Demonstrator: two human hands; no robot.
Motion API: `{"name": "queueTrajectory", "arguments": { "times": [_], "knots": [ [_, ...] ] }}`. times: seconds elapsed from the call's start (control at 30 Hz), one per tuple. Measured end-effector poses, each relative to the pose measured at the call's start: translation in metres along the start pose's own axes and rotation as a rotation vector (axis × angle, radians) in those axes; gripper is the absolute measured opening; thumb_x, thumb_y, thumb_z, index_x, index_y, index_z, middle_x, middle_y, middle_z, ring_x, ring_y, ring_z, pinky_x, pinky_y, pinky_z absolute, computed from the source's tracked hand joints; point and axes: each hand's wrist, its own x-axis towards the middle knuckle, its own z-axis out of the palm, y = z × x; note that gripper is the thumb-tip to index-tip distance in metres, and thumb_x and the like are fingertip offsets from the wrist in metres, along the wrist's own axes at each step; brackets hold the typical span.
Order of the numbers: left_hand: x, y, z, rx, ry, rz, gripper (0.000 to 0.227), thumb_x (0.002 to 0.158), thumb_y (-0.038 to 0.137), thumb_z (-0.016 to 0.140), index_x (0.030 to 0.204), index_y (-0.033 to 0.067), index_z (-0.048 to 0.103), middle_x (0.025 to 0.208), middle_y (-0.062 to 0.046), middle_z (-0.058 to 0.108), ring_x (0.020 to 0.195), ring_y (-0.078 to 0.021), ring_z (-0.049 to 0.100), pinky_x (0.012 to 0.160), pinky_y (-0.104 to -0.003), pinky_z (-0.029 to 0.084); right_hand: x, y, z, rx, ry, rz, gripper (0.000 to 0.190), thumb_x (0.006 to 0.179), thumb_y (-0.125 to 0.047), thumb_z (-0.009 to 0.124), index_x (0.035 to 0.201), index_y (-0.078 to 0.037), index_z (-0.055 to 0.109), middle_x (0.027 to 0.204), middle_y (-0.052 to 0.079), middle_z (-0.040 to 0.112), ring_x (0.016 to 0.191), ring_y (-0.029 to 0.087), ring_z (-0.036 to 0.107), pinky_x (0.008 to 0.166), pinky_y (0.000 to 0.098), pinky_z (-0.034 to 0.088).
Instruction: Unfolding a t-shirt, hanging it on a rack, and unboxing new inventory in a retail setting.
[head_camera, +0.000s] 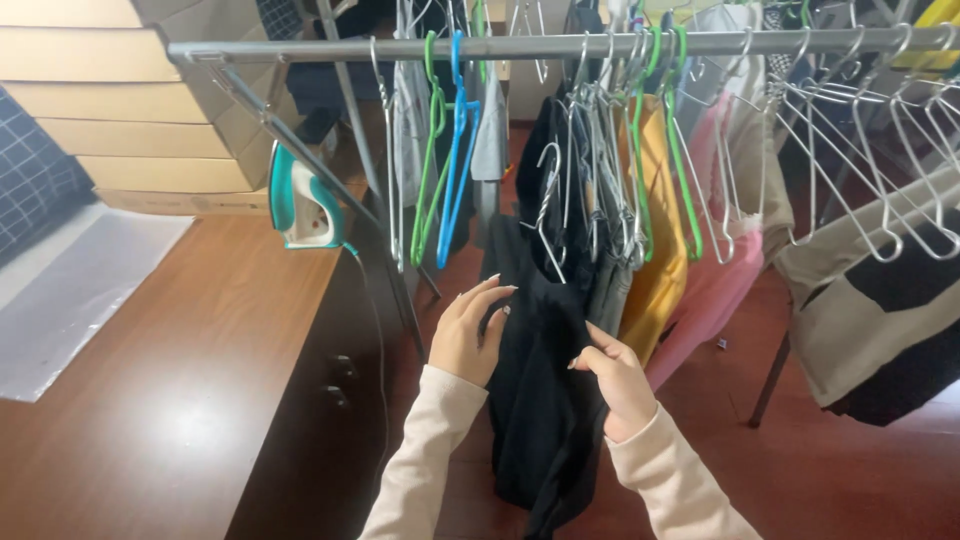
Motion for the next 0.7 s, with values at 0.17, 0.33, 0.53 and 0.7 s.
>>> {"name": "queueTrajectory", "arguments": {
  "times": [0.17, 0.33, 0.53, 0.7],
  "knots": [
    [0.002, -0.006, -0.010, -0.010, 0.010, -0.006, 0.027, 0.083, 0.017, 0.054, 0.108, 0.0271, 0.057, 0.112, 0.000, 0.058, 0.109, -0.0200, 0.053, 0.099, -0.038, 0.034, 0.011, -0.005, 0.046, -0.014, 0.051, -0.068, 0.051, 0.062, 0.009, 0.048, 0.110, -0.002, 0.060, 0.088, 0.021, 0.064, 0.078, 0.027, 0.062, 0.075, 0.0398, 0.051],
    [0.012, -0.007, -0.015, -0.044, 0.014, -0.016, 0.028, 0.083, 0.016, 0.053, 0.109, 0.0255, 0.057, 0.112, -0.001, 0.059, 0.108, -0.0214, 0.053, 0.100, -0.038, 0.033, 0.020, -0.023, 0.085, -0.084, 0.082, -0.168, 0.049, 0.063, 0.006, 0.049, 0.110, -0.003, 0.061, 0.088, 0.020, 0.064, 0.080, 0.024, 0.061, 0.076, 0.0386, 0.051],
    [0.023, -0.008, -0.015, -0.089, 0.069, 0.064, 0.028, 0.082, 0.014, 0.054, 0.109, 0.0230, 0.057, 0.110, -0.001, 0.061, 0.103, -0.0225, 0.057, 0.095, -0.039, 0.038, 0.043, -0.051, 0.111, -0.188, 0.160, -0.316, 0.050, 0.060, -0.001, 0.052, 0.109, -0.010, 0.062, 0.089, 0.014, 0.065, 0.080, 0.016, 0.061, 0.071, 0.0289, 0.052],
    [0.038, -0.005, -0.001, -0.156, 0.092, 0.111, 0.034, 0.083, 0.011, 0.052, 0.116, 0.0193, 0.053, 0.113, -0.003, 0.060, 0.104, -0.0230, 0.056, 0.094, -0.039, 0.040, 0.072, -0.061, 0.126, -0.195, 0.205, -0.449, 0.051, 0.063, -0.005, 0.054, 0.112, -0.014, 0.061, 0.094, 0.013, 0.065, 0.083, 0.016, 0.062, 0.071, 0.0266, 0.052]
  ]
}}
